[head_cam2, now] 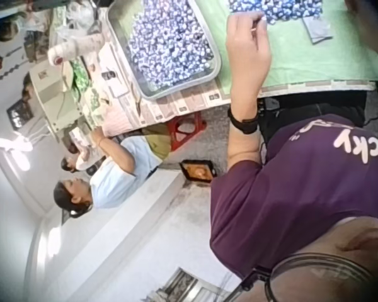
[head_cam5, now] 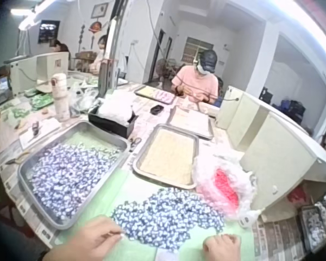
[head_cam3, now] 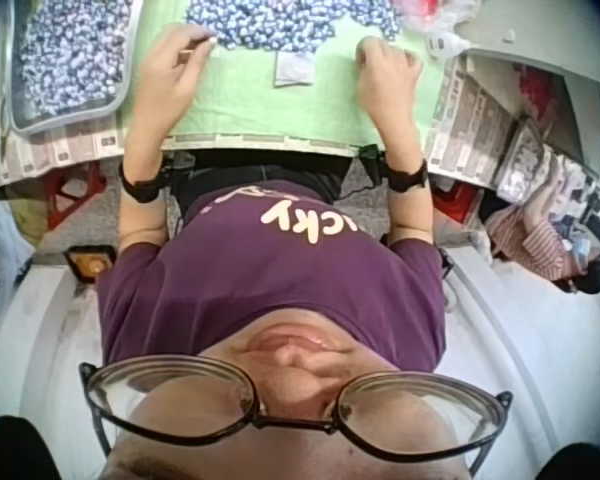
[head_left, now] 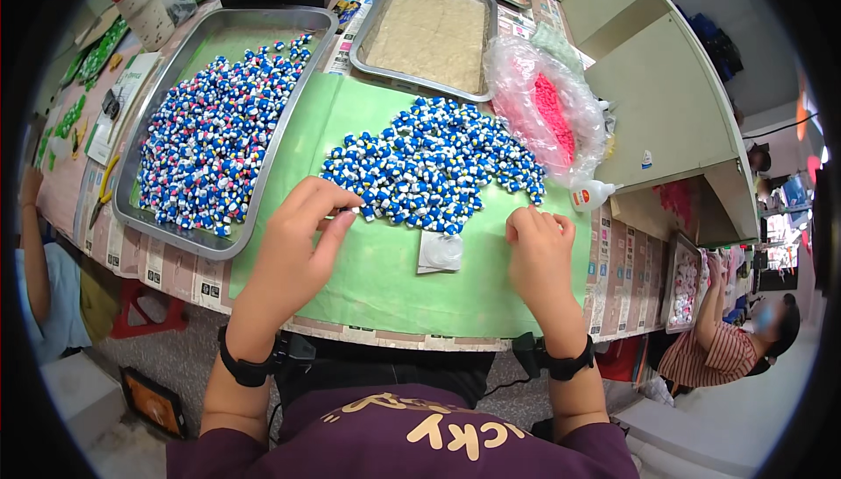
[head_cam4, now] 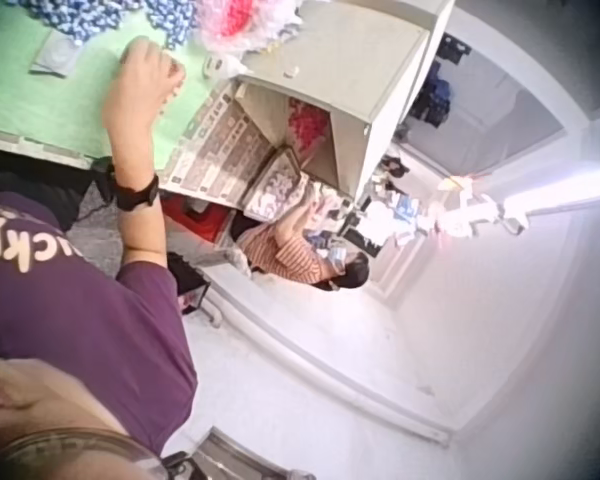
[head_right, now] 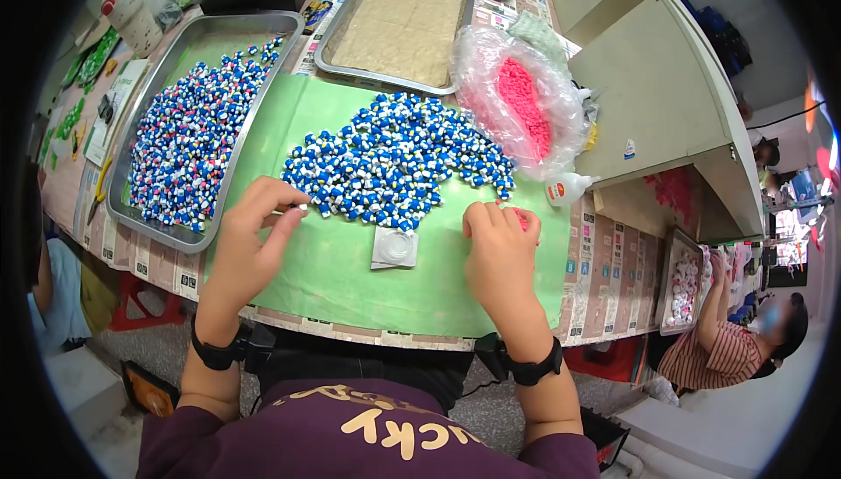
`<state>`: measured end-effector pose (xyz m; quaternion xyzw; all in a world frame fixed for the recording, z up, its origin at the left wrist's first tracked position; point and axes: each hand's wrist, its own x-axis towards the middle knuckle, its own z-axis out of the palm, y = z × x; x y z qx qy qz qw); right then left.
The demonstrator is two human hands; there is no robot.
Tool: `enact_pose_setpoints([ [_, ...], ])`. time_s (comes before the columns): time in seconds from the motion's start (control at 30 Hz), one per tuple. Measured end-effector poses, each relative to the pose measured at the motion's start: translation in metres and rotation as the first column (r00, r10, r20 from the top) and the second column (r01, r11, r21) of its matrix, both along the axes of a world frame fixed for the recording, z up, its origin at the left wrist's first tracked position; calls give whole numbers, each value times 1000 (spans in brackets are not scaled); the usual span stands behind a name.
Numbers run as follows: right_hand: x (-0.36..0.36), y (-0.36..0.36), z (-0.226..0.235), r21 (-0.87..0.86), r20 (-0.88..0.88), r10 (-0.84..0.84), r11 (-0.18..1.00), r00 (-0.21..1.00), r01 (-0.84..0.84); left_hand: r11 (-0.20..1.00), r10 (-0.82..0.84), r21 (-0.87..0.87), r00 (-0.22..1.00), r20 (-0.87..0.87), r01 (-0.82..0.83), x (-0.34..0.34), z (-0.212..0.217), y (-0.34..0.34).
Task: The person sits at a table and repeatedly picks up small blue and white capsule-shaped candies and pink beads. They insert the pink beads into the open ends of the capsules by hand. The assembled candies are placed into a metal tray on the left side of the workspace.
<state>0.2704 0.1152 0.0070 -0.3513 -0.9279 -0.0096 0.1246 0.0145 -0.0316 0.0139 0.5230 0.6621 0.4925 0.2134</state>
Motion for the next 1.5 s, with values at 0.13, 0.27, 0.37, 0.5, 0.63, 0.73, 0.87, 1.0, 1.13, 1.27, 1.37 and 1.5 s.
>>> enact_pose_setpoints([
  [0.13,-10,-11,36,-277,-378,105,935,920,-221,985,-172,68,873,457,158,15,14,0],
  [0.27,-30,-39,67,-262,-572,249,848,782,-462,929,-314,99,615,723,357,36,22,5],
  [0.37,-30,-41,67,-208,-576,292,851,764,-482,900,-386,191,516,764,392,46,22,10],
  [0.5,-28,-41,66,-200,-579,328,830,746,-521,892,-383,150,537,752,425,45,27,10],
  [0.63,-31,-44,63,-406,-699,116,748,705,-526,897,-414,183,620,667,402,46,21,9],
  [0.73,-32,-45,62,-512,-735,-8,662,678,-547,909,-415,211,758,502,358,48,22,7],
  [0.87,-36,-54,63,-665,-736,-282,472,615,-579,927,-317,284,917,242,245,55,23,8],
  [1.0,-34,-52,64,-733,-654,-477,211,587,-646,904,-268,367,959,93,217,56,22,10],
  [1.13,-36,-41,60,-760,-650,-359,302,669,-576,940,-242,293,948,207,176,55,18,9],
  [1.27,-36,-16,49,-472,-423,154,803,893,-362,974,-134,222,918,372,52,44,10,8],
  [1.37,-35,-12,45,-445,-279,242,825,929,-349,986,-112,166,870,481,36,32,9,4],
  [1.5,-40,-14,46,-400,-223,294,842,929,-362,995,-29,95,794,608,-36,28,9,-1],
])
